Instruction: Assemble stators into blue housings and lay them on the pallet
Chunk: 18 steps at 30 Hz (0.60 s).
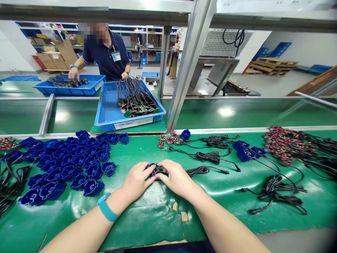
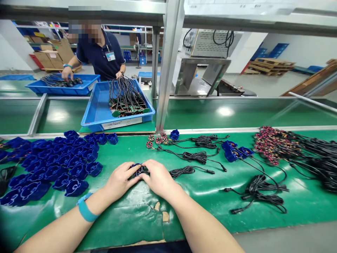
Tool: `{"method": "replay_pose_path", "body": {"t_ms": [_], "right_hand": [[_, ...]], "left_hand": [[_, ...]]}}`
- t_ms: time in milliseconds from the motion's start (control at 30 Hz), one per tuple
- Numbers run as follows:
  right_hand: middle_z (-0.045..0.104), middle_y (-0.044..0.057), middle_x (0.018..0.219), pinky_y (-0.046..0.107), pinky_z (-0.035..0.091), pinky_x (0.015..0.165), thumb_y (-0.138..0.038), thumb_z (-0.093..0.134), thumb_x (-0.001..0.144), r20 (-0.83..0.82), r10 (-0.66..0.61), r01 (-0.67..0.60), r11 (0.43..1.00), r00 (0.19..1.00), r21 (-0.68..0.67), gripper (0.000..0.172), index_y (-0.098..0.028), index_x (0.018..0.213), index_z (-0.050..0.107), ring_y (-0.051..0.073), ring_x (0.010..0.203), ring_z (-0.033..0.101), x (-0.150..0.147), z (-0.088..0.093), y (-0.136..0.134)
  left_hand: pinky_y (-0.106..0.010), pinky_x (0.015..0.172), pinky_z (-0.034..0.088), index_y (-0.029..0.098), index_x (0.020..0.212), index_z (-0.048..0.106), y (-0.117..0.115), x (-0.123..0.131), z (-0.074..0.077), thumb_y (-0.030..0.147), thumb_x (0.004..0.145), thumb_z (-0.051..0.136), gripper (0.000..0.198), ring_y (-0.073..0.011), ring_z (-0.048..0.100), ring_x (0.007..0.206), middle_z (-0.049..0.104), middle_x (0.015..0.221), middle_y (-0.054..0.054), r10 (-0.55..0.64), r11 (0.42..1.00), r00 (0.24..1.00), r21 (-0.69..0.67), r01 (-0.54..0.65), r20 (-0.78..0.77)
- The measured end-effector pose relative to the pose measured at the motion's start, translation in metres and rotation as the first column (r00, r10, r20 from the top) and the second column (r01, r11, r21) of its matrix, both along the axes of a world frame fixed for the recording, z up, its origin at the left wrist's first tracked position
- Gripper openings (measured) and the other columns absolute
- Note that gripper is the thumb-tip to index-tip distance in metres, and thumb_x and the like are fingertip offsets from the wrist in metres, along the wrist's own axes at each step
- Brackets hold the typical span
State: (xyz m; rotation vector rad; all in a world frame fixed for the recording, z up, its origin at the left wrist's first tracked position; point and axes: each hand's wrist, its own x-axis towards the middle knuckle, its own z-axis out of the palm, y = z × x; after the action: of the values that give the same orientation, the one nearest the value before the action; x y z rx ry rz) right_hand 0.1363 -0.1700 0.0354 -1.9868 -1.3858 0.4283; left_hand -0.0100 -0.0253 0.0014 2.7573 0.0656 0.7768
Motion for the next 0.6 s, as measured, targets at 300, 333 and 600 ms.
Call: {"method": "replay_pose_path", "body": {"t_ms": [300,333,600], "right_hand": [[0.070,0.007,0.102,0.032,0.050,0.085,-0.022,0.070,0.088,0.019,0.036,-0.036,0.999,0.999,0.014,0.024,-0.018,0.112,0.067,0.020,0.092,0.064,0.002,-0.005,-0.001],[0.070,0.007,0.103,0.032,0.050,0.086,-0.023,0.071,0.088,0.015,0.034,-0.034,0.999,0.999,0.011,0.028,-0.018,0.115,0.067,0.020,0.092,0.064,0.002,-0.006,-0.001],[0.067,0.014,0.122,0.038,0.049,0.098,-0.032,0.069,0.090,0.003,0.011,-0.010,1.000,1.000,-0.026,0.045,-0.015,0.131,0.060,0.027,0.113,0.063,0.002,-0.005,0.002]], "left_hand": [[-0.038,0.082,0.060,0.018,0.119,0.063,0.003,0.001,0.002,0.037,0.095,0.062,0.030,-0.0233,0.068,0.094,0.069,0.104,-0.011,-0.024,0.998,0.997,-0.055,0.020,-0.079],[-0.039,0.084,0.060,0.019,0.121,0.062,0.004,0.000,0.000,0.038,0.095,0.063,0.033,-0.0233,0.068,0.097,0.070,0.106,-0.011,-0.021,0.997,0.998,-0.078,0.016,-0.056],[-0.040,0.087,0.062,0.018,0.120,0.060,0.010,0.000,-0.004,0.044,0.093,0.065,0.037,-0.0247,0.073,0.097,0.075,0.106,-0.012,0.008,1.000,0.999,-0.027,-0.007,0.049]]}}
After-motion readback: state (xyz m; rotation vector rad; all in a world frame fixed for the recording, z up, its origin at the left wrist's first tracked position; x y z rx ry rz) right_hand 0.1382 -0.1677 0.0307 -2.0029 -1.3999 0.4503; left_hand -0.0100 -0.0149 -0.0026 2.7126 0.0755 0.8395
